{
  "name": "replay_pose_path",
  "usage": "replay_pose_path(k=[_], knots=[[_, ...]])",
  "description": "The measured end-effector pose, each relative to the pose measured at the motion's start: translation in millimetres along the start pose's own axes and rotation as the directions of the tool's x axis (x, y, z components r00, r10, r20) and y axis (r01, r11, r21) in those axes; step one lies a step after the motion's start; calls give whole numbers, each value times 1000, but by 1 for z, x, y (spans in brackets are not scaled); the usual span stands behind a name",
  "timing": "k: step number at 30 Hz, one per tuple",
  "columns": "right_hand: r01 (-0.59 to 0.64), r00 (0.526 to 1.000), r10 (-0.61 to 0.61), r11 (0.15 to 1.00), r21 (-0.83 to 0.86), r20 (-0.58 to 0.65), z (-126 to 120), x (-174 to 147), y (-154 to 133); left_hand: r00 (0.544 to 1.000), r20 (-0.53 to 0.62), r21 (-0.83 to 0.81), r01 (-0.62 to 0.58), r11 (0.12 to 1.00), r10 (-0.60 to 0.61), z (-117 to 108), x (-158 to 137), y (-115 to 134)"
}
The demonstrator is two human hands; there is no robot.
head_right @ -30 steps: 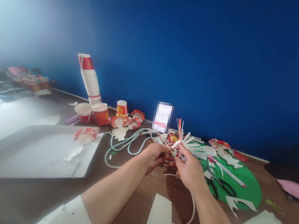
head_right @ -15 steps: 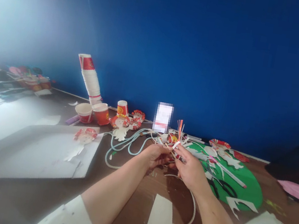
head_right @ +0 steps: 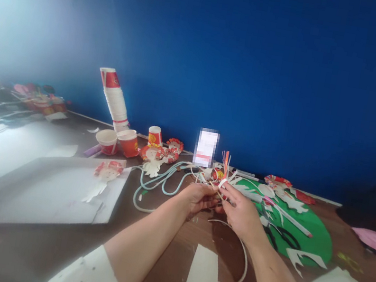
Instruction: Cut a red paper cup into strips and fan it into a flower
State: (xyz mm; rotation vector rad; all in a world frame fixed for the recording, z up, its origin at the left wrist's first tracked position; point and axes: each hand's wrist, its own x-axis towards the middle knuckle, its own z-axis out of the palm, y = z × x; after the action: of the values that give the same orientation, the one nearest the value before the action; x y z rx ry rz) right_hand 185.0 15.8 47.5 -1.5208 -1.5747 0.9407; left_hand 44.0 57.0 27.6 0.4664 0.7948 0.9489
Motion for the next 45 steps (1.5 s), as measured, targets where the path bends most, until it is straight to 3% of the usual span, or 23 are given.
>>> replay_pose_path(k=[6, 10, 15, 19, 25, 29, 45], knots=[[171, 978, -188, 970, -175, -88, 2, 2, 10, 998, -61, 28, 9, 1000, -7, 4, -4, 4], [107, 989, -126, 971, -212, -77, 2, 3, 11, 995, -98, 82, 9, 997, -1, 4, -4, 5], [5, 999, -8, 998, 69, 36, 4, 4, 8, 994, -99, 92, -30, 995, 39, 5, -2, 4], [-87, 992, 56, 949, 303, 110, 7, 1, 1, 995, -91, 103, -38, 994, 48, 7, -4, 5], [-154, 982, 75, 855, 496, 175, 8, -4, -6, 998, -46, 73, -50, 996, 53, 8, -6, 6], [-182, 979, 106, 847, 500, 176, 9, -3, -8, 996, -40, 58, -76, 995, 79, 7, -3, 4], [-194, 980, 152, 886, 422, 131, 13, -4, -7, 1000, -7, 117, 15, 993, -14, -2, -7, 17]])
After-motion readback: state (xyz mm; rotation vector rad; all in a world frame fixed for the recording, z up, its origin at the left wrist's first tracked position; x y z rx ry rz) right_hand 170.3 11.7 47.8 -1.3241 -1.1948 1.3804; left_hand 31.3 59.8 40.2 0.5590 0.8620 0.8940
